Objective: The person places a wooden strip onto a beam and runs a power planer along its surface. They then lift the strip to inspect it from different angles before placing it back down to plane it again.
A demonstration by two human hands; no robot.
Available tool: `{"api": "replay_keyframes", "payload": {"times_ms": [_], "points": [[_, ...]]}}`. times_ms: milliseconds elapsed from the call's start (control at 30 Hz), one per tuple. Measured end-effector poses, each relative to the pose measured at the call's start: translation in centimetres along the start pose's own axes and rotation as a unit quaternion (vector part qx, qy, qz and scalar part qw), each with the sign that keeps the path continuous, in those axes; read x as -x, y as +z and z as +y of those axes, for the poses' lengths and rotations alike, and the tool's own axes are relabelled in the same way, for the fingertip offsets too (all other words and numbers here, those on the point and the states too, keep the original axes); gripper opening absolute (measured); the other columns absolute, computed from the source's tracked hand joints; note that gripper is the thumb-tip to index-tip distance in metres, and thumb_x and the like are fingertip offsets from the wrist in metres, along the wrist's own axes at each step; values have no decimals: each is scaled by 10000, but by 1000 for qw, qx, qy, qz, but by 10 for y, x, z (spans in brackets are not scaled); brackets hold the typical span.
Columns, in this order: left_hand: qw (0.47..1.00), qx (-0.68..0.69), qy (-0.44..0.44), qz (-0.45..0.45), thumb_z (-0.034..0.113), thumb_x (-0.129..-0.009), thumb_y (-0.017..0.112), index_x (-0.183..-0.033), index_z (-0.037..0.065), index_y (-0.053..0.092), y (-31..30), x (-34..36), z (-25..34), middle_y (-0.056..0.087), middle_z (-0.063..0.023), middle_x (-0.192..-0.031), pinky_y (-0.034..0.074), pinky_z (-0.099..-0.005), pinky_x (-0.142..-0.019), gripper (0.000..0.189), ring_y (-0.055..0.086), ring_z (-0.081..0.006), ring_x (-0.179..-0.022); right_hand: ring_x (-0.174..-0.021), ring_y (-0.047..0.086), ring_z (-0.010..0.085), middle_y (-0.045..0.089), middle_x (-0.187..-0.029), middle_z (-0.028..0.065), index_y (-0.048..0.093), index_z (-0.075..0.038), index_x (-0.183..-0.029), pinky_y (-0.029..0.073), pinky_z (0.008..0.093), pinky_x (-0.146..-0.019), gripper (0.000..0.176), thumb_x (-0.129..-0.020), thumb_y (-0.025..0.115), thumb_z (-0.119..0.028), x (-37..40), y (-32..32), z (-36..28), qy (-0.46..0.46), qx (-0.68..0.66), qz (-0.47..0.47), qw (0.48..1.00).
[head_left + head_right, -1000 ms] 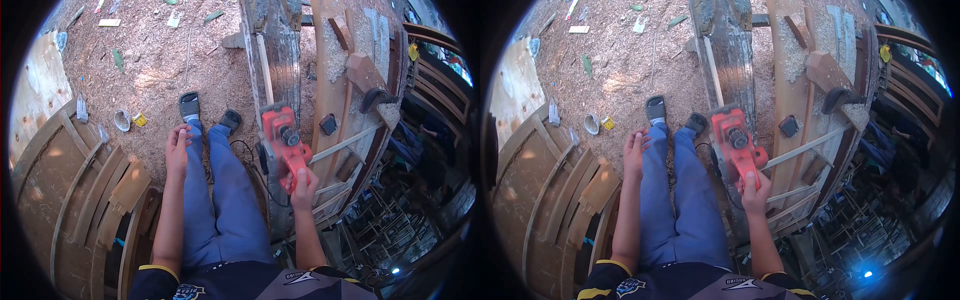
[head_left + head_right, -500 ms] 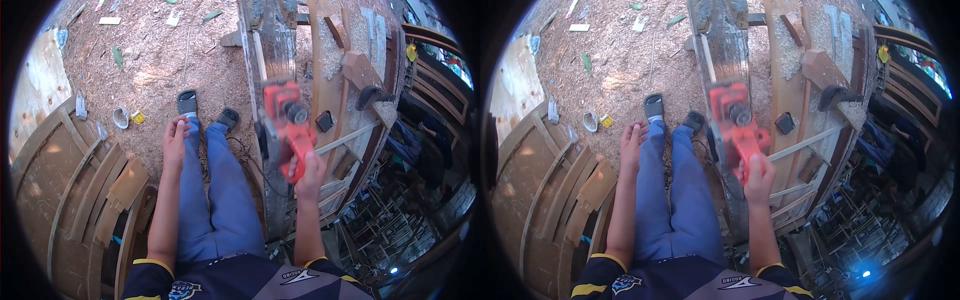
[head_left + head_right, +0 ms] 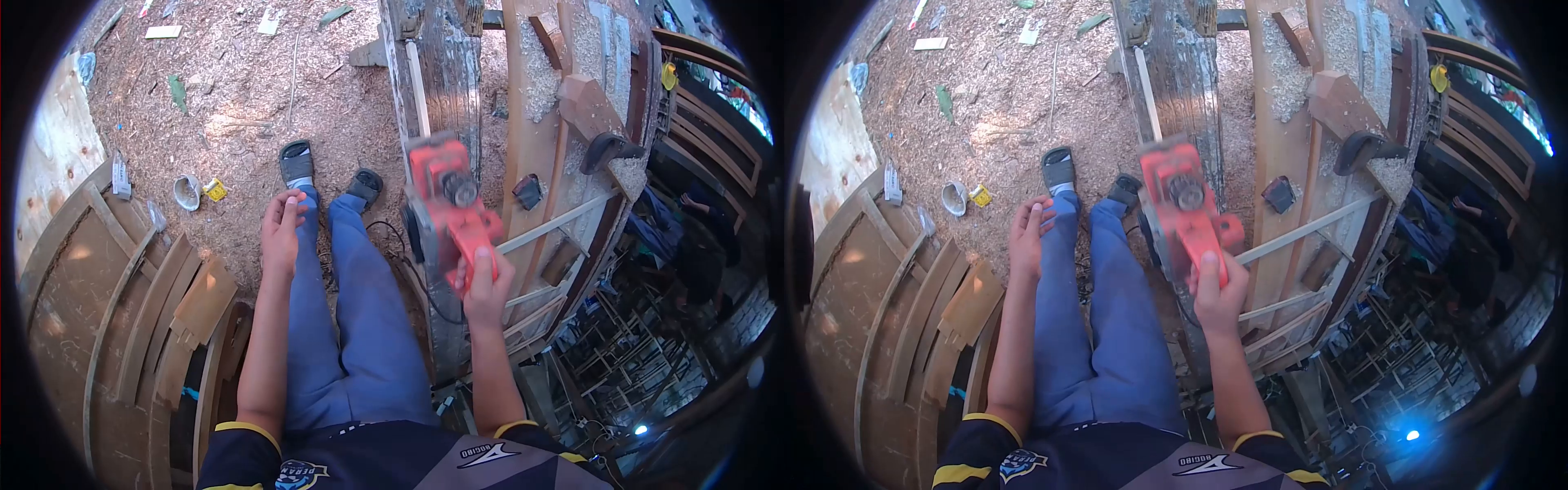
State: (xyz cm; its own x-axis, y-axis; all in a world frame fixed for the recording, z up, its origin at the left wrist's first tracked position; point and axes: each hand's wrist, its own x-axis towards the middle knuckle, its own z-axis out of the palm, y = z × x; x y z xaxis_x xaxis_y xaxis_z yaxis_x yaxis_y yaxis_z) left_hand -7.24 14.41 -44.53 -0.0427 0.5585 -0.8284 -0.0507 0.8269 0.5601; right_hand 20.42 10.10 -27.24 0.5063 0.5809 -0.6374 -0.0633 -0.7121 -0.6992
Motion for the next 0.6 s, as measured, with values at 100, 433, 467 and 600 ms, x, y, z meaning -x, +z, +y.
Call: {"api": "replay_keyframes", "payload": {"times_ms": [100,433,467,600], "points": [[1000,9,14,8,283,-1064,508,-1260,72,600,1,2,5,666,-62,-1207,484,-327,-926,303,629,-164,-1077,-513,483,57,526,-644,-5,622,-3,-852,392,230,-459,360,-1035,527,-297,-34,22,-33,-20,-18,-16,1000],[999,9,37,8,274,-1065,503,-1260,71,602,6,19,9,666,-77,-1218,485,-333,-940,299,628,-178,-1093,-499,488,76,547,-662,16,615,-14,-879,399,244,-457,417,-1053,459,-359,-8,-9,-18,-39,-50,-18,998],[999,11,33,7,272,-1065,505,-1260,71,602,5,18,6,665,-75,-1217,485,-332,-938,297,627,-175,-1088,-508,494,78,554,-672,17,622,-8,-902,409,243,-471,407,-1053,462,-351,7,-22,-2,-32,-40,-22,998],[1000,12,22,7,268,-1064,512,-1260,74,604,-2,13,-1,660,-63,-1215,484,-329,-934,291,622,-167,-1077,-516,508,80,568,-686,12,622,-8,-903,411,228,-467,377,-1046,481,-327,53,-47,42,30,-9,2,1000]]}}
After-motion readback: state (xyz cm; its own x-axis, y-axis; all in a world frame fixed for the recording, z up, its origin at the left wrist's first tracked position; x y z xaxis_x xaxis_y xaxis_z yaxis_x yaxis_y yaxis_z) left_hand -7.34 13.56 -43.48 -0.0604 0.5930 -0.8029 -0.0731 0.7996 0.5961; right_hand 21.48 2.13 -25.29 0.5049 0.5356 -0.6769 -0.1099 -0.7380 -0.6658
